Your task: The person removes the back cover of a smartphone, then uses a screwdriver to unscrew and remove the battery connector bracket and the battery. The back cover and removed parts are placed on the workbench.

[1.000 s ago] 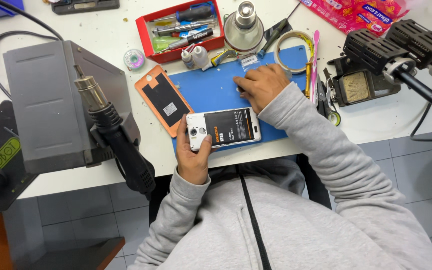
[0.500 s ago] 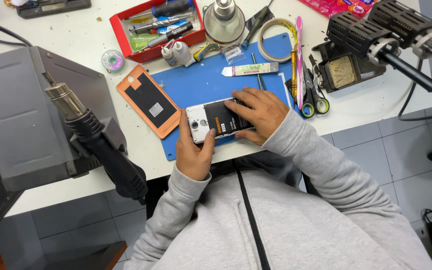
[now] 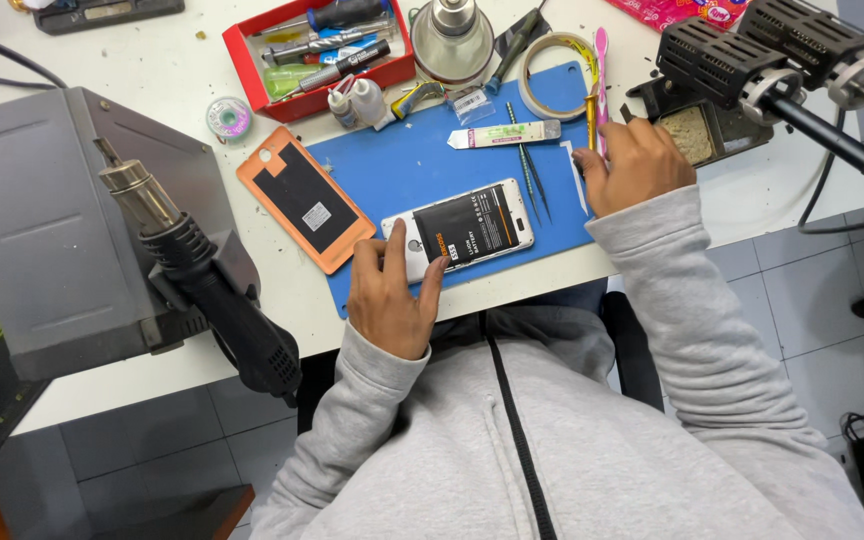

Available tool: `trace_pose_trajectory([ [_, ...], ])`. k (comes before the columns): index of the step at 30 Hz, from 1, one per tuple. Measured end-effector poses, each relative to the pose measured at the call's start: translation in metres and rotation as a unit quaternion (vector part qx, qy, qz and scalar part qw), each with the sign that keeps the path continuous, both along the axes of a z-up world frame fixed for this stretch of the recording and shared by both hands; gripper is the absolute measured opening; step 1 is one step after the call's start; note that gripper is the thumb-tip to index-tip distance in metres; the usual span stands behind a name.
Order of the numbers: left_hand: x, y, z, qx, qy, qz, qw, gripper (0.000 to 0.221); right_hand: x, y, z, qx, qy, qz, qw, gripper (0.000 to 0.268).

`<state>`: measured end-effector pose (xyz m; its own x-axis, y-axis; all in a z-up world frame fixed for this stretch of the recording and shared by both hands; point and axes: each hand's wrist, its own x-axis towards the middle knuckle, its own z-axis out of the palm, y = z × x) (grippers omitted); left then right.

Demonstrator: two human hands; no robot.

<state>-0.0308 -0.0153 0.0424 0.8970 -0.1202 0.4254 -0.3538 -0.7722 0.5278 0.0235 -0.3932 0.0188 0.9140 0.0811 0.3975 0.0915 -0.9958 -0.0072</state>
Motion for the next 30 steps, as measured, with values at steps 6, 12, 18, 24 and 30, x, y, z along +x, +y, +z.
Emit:
trace_pose_trajectory([
  [6,0.004,-0.021,0.005,-0.017,-0.017,-0.062,0.998,0.052,-0.003,0.014,-0.011,0.008,0.023,-0.059,0.998,0.043],
  [12,0.013,-0.052,0.022,-0.028,-0.017,-0.132,0.991,0.051,0.003,0.021,-0.004,0.03,0.03,-0.088,0.995,0.041],
  [18,0.02,-0.088,0.029,-0.02,-0.026,-0.195,0.98,0.05,-0.002,0.04,0.02,0.05,-0.003,-0.104,0.993,0.025],
  [24,0.021,-0.094,0.026,-0.029,-0.016,-0.218,0.975,0.049,0.007,0.043,0.009,0.117,-0.032,-0.103,0.987,0.012],
  [30,0.031,-0.077,0.027,-0.06,-0.064,-0.211,0.973,0.046,-0.006,0.039,0.044,0.276,-0.044,-0.05,0.959,0.018],
])
